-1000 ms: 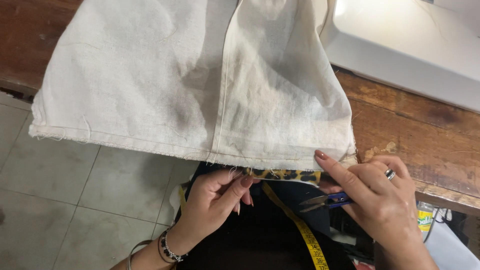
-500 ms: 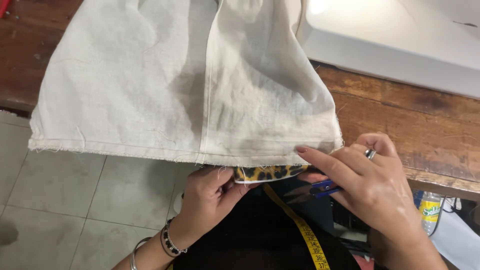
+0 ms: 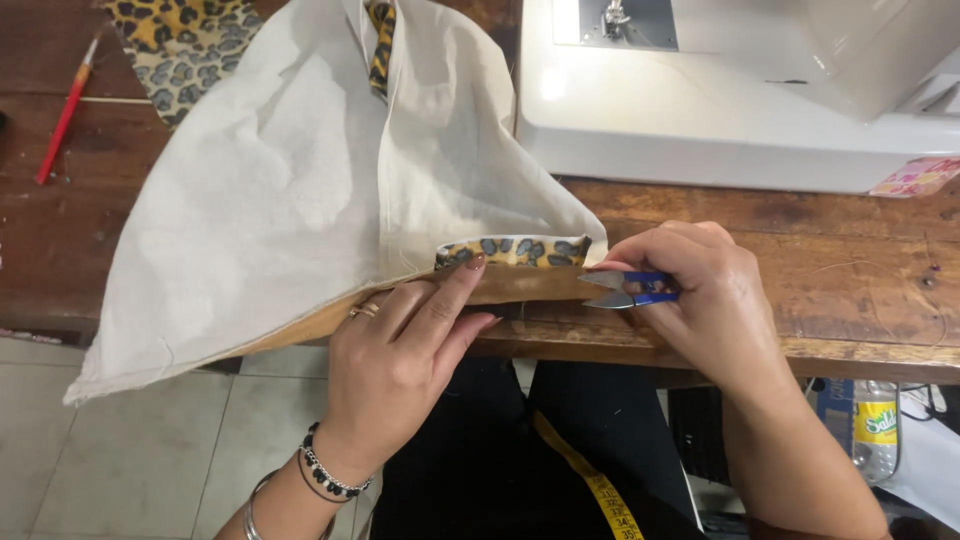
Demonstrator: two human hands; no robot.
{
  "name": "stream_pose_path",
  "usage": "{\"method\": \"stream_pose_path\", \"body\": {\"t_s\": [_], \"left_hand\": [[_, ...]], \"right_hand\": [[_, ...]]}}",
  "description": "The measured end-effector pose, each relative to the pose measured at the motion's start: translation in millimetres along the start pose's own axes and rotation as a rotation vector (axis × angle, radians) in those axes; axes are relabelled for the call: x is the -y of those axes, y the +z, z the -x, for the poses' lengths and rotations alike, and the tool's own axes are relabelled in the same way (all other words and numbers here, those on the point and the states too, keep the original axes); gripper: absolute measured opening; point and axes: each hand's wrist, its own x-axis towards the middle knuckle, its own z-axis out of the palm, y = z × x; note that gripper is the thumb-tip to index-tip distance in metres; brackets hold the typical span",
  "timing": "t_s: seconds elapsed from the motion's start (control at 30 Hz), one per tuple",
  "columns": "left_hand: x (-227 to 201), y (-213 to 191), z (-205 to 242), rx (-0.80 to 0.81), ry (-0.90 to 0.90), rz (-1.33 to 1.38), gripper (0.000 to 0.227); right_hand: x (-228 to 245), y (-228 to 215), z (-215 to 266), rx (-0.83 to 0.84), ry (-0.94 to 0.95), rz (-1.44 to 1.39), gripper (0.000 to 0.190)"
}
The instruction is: Sewing fabric pieces together using pins and thread snips at a workbench
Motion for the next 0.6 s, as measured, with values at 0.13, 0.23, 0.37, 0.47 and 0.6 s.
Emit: {"method": "stream_pose_path", "body": {"t_s": [0.13,0.23,0.37,0.47,0.6], "left_hand": [[-5,-1,-3,-0.019,0.004,0.015,0.054],[-21,-7,-10,-0.003,-0.134,0.241,0.021],[-36,-2,-14,0.005,-0.165,0.332,0.018],[-38,9,-14,-0.012,-0.153,0.274,0.025],[-40,21,-16,-0.049,-0.147,0.154,0.019]], "right_hand": [[-1,2,-2,-0.013,0.028,-0.016,0.008],[-3,3,-3,-0.001,0.072,-0.024,0.017],[-4,6,-3,-0.028,0.034,-0.036,0.016],[-5,7,-2,-0.050,0.013,-0.038,0.016],[-8,8,-1,-0.083,-0.002,-0.055,0.012]]}}
